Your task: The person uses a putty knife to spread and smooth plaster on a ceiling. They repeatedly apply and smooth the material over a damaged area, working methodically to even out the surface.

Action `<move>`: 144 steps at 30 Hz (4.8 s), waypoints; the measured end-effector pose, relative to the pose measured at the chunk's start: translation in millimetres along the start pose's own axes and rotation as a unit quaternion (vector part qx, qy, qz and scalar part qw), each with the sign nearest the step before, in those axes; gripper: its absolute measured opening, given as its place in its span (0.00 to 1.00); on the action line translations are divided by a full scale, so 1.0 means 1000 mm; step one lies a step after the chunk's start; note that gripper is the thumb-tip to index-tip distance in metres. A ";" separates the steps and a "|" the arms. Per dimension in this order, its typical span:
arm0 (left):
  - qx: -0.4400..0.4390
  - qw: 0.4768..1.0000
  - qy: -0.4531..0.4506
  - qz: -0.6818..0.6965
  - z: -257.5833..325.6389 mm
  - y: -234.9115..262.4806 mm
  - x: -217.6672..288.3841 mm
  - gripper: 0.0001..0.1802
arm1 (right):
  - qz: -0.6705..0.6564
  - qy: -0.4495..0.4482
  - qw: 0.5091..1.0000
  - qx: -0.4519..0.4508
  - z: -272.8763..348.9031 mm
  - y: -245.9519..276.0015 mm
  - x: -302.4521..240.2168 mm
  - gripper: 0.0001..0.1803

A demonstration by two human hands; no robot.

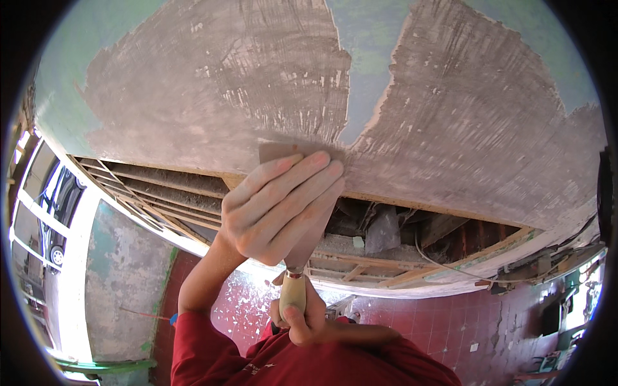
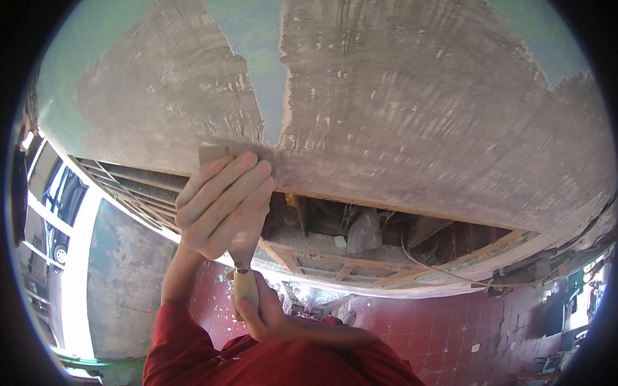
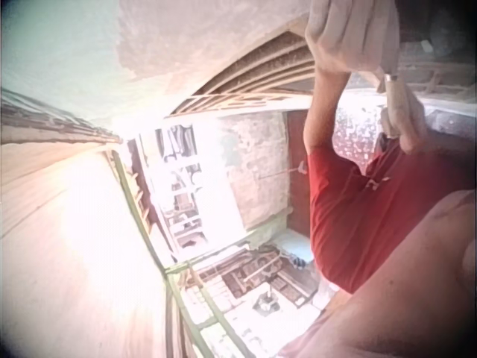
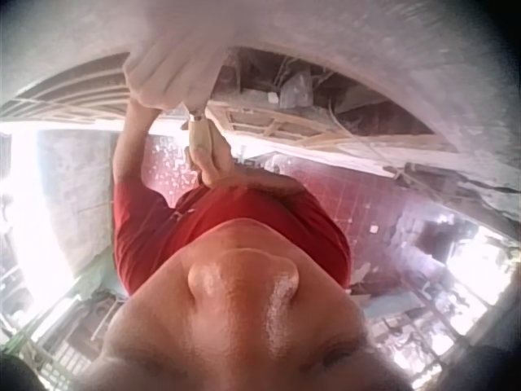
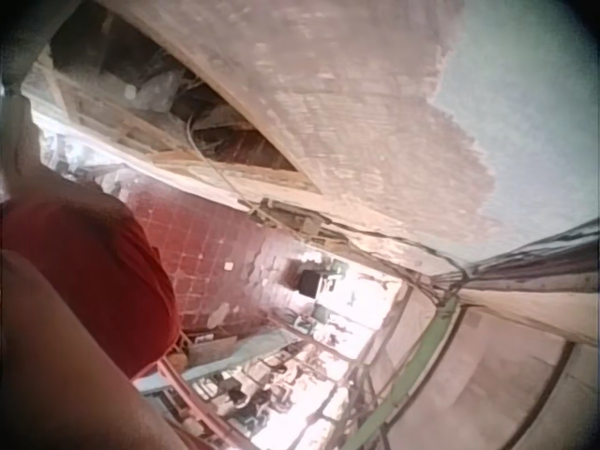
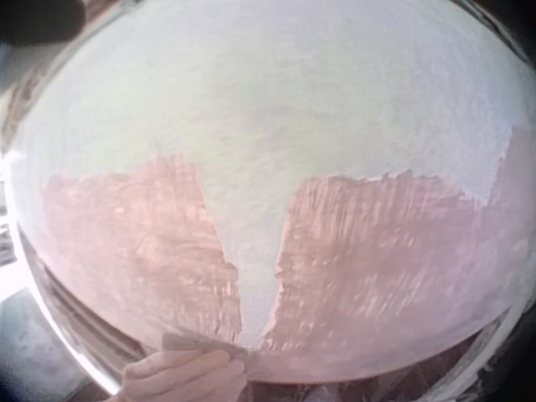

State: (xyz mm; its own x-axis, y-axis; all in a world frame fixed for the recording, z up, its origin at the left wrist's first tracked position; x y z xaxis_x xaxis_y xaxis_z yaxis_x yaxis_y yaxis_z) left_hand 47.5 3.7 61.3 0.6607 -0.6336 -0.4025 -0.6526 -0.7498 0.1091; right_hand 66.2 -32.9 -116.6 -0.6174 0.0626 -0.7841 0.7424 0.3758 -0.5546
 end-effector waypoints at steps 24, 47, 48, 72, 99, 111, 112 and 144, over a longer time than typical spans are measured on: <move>0.049 0.999 -0.003 0.007 -0.019 -0.004 -0.005 0.10 | 0.020 0.000 1.000 -0.011 -0.011 -0.002 -0.022 0.25; 0.051 0.998 0.039 0.005 -0.033 -0.002 -0.002 0.13 | 0.061 0.021 0.998 0.024 -0.008 0.005 -0.046 0.26; 0.038 0.999 0.032 -0.001 -0.028 -0.003 0.001 0.13 | 0.060 0.014 0.998 0.030 -0.004 0.008 -0.043 0.26; 0.051 0.996 0.076 -0.004 -0.043 0.000 0.001 0.11 | 0.086 0.100 0.989 0.070 -0.010 0.009 -0.074 0.30; 0.066 0.996 0.065 0.007 -0.028 -0.002 0.006 0.15 | 0.099 0.071 0.988 0.099 0.006 0.011 -0.077 0.33; 0.063 0.995 0.071 0.016 -0.025 0.003 0.002 0.16 | 0.120 0.067 0.985 0.103 0.004 0.001 -0.080 0.29; 0.061 0.996 0.065 0.015 -0.027 0.005 0.001 0.16 | 0.116 0.069 0.987 0.086 0.004 -0.005 -0.081 0.27; 0.026 0.998 0.062 0.004 -0.005 0.007 0.000 0.17 | 0.087 0.084 0.987 0.102 0.000 -0.001 -0.041 0.26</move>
State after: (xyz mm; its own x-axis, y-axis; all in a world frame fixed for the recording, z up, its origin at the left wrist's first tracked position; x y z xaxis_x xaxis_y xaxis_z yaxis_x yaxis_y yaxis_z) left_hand 44.8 -2.2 67.2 0.6940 -0.6607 -0.2860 -0.6746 -0.7356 0.0626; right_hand 91.0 -36.0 -83.7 -0.4974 0.2683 -0.8250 0.8675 0.1530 -0.4732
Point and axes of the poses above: each hand's wrist, its own z-axis away from the middle knuckle, its own y-axis out of the back of the hand, x = y × z, the point moved 9 cm from there along -z, towards the middle knuckle, and after that the axes turned 13 degrees about x, right-handed, at the moved point
